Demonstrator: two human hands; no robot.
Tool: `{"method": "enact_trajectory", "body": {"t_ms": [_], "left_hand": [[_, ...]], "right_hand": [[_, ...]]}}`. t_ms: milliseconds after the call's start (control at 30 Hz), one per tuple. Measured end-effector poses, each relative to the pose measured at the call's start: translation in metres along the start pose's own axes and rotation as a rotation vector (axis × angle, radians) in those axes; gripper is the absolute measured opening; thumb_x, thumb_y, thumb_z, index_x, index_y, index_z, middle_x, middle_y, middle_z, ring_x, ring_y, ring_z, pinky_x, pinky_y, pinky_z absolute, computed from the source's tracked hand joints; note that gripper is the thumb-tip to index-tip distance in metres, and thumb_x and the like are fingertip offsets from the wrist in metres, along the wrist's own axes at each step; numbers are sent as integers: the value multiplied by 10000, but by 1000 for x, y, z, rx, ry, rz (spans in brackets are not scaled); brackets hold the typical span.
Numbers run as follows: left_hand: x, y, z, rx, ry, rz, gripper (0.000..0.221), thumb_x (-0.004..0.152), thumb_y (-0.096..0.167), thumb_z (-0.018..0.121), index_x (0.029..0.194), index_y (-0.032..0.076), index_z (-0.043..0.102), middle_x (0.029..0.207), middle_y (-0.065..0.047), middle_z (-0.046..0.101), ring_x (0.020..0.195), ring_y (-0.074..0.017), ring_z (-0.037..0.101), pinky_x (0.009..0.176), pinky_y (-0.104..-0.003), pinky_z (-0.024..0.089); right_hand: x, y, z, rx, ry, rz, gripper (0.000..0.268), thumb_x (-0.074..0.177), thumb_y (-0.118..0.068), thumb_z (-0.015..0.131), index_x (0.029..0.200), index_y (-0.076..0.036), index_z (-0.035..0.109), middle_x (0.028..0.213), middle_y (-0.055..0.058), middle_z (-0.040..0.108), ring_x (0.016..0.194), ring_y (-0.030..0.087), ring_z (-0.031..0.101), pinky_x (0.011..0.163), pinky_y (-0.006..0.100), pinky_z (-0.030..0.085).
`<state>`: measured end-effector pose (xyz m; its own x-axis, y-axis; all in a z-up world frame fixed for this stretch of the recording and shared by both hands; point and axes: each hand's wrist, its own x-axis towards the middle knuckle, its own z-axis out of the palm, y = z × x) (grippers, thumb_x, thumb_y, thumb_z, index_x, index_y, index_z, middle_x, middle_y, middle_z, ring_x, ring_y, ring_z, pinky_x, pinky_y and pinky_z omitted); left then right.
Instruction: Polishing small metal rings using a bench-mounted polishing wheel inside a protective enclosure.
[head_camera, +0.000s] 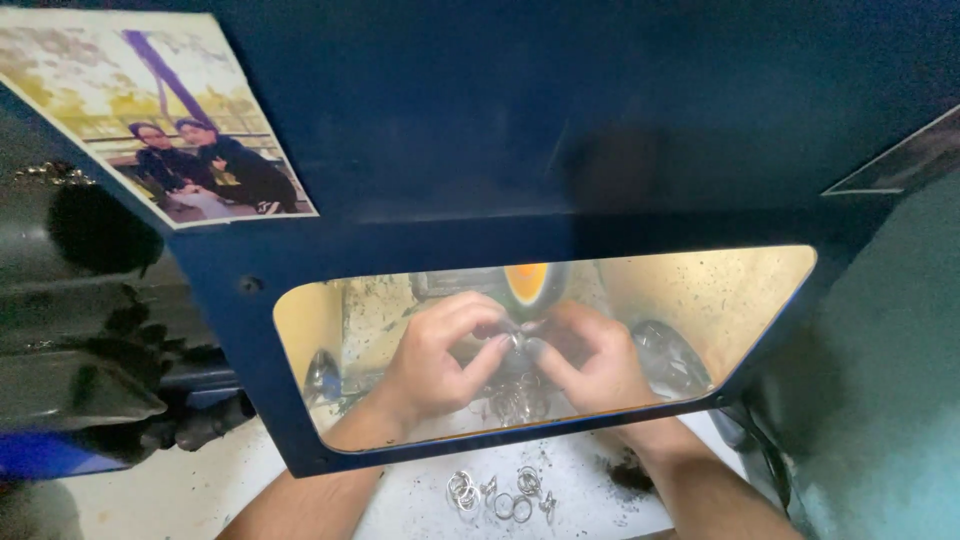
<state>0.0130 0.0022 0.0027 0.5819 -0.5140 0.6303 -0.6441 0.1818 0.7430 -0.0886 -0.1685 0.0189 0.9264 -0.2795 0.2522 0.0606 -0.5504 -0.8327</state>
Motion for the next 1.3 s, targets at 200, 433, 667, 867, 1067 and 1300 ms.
{"method": "enact_trajectory", "body": {"t_ms": [200, 433, 667, 867, 1067, 1300], "left_hand": [[-3, 1, 8, -63, 25, -65, 90, 879, 144, 722, 827, 71, 724, 746, -74, 739, 625, -269, 695, 582, -353, 556], [-2, 12, 12, -151, 107, -156, 101, 861, 102, 741, 938, 40, 760, 785, -121, 767, 662, -295, 742, 615, -378, 583], [-6, 11, 17, 40, 170, 25, 24, 872, 79, 773, 885, 60, 764, 830, -98, 777, 692, -312, 745, 643, -365, 596], [-6, 8, 19, 97, 187, 65, 24, 896, 80, 760, 908, 59, 759, 855, -101, 771, 777, -332, 757, 693, -388, 611], [-6, 7, 18, 125, 208, 12, 49, 897, 108, 764, 886, 62, 751, 809, -100, 757, 738, -326, 744, 660, -384, 602], [-9, -5, 8, 60, 148, 33, 113, 889, 155, 780, 867, 60, 723, 778, -101, 742, 676, -306, 715, 610, -379, 594]], "right_hand": [[-2, 9, -2, -147, 99, -469, 194, 773, -130, 854, 951, -191, 804, 836, -24, 747, 731, 178, 762, 715, 307, 622], [0, 12, -9, -208, 150, -604, 155, 791, -142, 839, 931, -193, 799, 817, -3, 752, 670, 207, 751, 643, 305, 618], [3, 5, -3, -264, 220, -554, 95, 840, -191, 805, 924, -159, 772, 810, 9, 735, 668, 235, 741, 646, 319, 607], [3, 2, 1, -268, 258, -538, 71, 834, -179, 817, 878, -160, 764, 791, -2, 738, 665, 230, 745, 668, 303, 602], [5, 7, 9, -288, 289, -531, 76, 832, -128, 802, 892, -121, 756, 797, 27, 725, 677, 248, 740, 679, 317, 606], [8, 13, 7, -247, 172, -483, 96, 819, -118, 822, 853, -81, 741, 779, 80, 715, 695, 304, 736, 651, 351, 591]]}}
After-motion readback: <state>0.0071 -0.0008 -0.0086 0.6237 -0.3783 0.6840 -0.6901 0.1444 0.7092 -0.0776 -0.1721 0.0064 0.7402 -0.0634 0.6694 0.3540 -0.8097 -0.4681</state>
